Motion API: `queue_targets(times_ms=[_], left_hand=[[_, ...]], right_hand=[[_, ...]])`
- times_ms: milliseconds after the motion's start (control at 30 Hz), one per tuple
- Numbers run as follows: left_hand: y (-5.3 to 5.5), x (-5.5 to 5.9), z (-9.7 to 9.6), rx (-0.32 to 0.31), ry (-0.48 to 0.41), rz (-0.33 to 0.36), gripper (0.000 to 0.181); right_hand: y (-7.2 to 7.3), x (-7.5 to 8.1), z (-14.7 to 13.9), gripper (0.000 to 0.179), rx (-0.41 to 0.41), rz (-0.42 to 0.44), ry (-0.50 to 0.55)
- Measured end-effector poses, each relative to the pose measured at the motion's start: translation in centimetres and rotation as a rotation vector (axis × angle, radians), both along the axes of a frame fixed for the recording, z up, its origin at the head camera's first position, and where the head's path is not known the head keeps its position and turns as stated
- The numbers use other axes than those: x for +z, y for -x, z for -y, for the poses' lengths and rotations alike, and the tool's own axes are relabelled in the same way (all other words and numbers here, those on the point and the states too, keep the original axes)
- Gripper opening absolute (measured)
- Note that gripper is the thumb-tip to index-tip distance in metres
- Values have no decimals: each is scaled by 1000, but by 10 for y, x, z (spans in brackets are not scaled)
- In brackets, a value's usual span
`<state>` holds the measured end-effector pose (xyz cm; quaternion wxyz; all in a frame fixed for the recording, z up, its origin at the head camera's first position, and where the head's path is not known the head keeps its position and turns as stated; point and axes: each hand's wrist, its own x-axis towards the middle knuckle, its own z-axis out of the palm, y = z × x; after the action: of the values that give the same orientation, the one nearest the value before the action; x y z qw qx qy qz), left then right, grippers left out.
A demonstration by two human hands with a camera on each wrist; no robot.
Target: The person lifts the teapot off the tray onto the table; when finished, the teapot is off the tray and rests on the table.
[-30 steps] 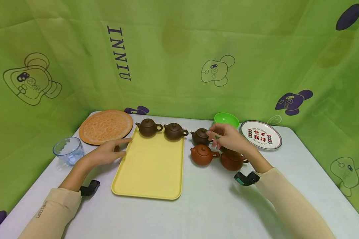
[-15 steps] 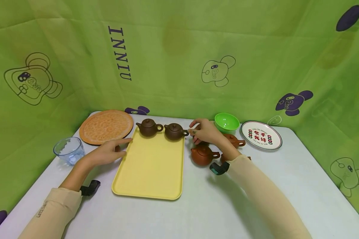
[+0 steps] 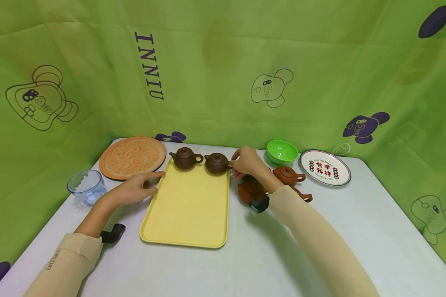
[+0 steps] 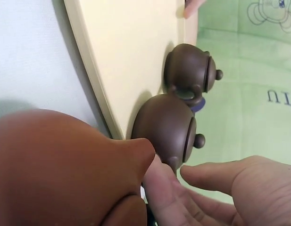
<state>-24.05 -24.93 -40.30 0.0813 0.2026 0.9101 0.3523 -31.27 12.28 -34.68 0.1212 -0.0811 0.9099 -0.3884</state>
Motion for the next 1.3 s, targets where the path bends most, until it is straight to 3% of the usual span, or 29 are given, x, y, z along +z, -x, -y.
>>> queue_targets(times_ms=[233, 600, 833, 1067, 1300], left_hand=[[2, -2, 0, 3, 4, 5, 61], [3, -1, 0, 10, 5, 9, 62], [3, -2, 0, 7, 2, 18, 63], [3, -2, 2, 7, 3, 16, 63], [3, -3, 3, 2, -5, 20, 63]], right_hand=[[-2, -1, 5, 24, 13, -42, -103], [-6, -6, 10, 30, -24, 32, -131], [-9, -7, 10, 39, -61, 119, -11], [-8, -8, 11, 39, -59, 94, -16], [-9, -8, 9, 36, -63, 116, 88]])
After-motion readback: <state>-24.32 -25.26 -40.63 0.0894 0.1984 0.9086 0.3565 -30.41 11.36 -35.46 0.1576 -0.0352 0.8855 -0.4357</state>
